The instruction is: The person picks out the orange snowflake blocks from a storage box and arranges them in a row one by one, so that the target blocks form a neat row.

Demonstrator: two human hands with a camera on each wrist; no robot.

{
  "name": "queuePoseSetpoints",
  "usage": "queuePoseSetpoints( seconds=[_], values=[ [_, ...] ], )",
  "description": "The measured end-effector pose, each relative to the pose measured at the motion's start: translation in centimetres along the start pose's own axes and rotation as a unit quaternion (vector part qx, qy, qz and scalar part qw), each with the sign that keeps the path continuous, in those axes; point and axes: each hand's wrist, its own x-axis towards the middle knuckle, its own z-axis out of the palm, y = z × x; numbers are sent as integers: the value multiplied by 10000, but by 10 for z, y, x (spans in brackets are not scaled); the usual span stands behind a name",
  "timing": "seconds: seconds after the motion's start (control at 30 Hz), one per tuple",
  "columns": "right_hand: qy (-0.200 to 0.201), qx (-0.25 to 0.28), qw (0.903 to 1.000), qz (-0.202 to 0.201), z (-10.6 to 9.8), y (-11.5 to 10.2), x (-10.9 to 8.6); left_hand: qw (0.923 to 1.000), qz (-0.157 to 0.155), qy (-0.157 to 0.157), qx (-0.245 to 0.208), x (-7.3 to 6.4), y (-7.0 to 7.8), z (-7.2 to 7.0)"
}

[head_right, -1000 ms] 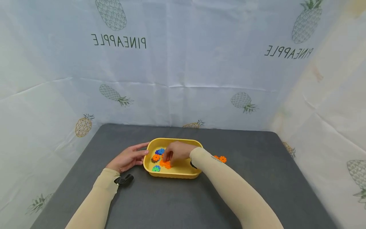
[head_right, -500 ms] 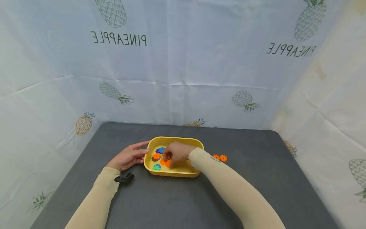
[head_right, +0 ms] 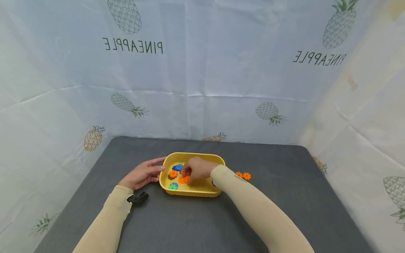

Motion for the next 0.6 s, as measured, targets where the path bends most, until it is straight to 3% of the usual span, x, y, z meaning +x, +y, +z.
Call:
queuePoseSetpoints(
  seconds=[0.23, 0.6],
  values=[
    [416, 120, 9990, 88, -15, -2, -17, 9999, 97, -29, 8, 2, -4, 0],
    [1006, 521, 9929, 357, -32, 11, -53, 9998, 147, -70, 82, 2, -8, -1]
  ],
)
